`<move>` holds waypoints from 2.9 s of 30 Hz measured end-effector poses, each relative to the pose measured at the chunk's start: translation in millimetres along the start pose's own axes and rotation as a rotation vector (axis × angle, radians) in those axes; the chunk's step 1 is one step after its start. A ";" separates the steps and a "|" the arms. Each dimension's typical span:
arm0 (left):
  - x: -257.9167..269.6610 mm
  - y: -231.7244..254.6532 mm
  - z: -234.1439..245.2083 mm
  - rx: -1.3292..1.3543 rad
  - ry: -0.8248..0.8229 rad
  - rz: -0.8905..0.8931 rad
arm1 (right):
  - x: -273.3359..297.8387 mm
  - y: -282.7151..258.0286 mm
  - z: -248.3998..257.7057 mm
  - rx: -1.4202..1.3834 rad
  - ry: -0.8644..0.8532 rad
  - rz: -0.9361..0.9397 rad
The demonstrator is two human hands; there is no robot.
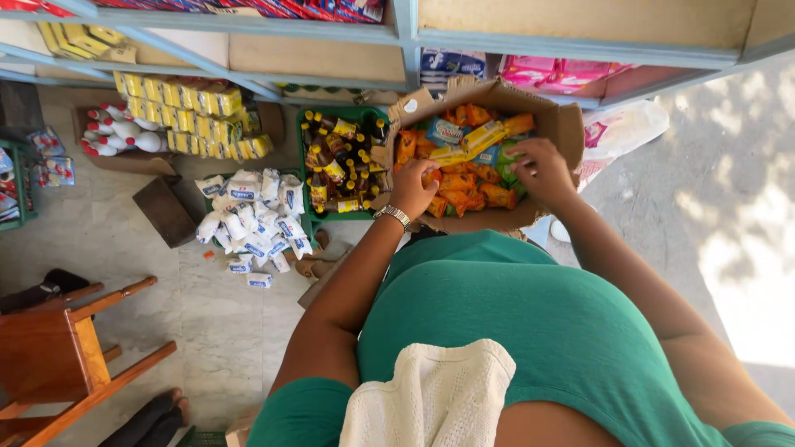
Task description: Stocking snack packages from a cardboard box onto store shelves.
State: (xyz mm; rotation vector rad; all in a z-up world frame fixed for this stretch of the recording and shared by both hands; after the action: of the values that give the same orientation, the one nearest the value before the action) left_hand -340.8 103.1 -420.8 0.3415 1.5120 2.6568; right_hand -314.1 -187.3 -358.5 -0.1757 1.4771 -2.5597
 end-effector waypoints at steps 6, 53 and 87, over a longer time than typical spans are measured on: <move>7.3 -63.7 -47.2 0.072 -0.143 0.188 | 40.6 78.7 -46.3 0.061 -0.267 -0.224; 46.2 -89.4 -80.3 -0.201 -0.470 0.165 | 81.4 210.6 -197.5 -0.505 -0.087 -0.971; 8.9 -20.6 -46.9 -0.088 -0.498 -0.092 | 42.2 -2.2 -13.9 -0.255 -0.469 -0.284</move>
State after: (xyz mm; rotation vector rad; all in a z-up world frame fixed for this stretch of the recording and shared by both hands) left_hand -361.1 75.8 -460.2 0.8295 1.2162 2.3169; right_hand -358.1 -183.6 -363.1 -1.0092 1.6615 -2.2781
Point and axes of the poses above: each hand's wrist, its own x-axis away from the middle knuckle, its own z-axis out of the back of the hand, y = z × x, the point moved 4 cm from there along -x, towards the middle knuckle, and after that the axes turned 2 degrees about -y, right-handed, at the moved point
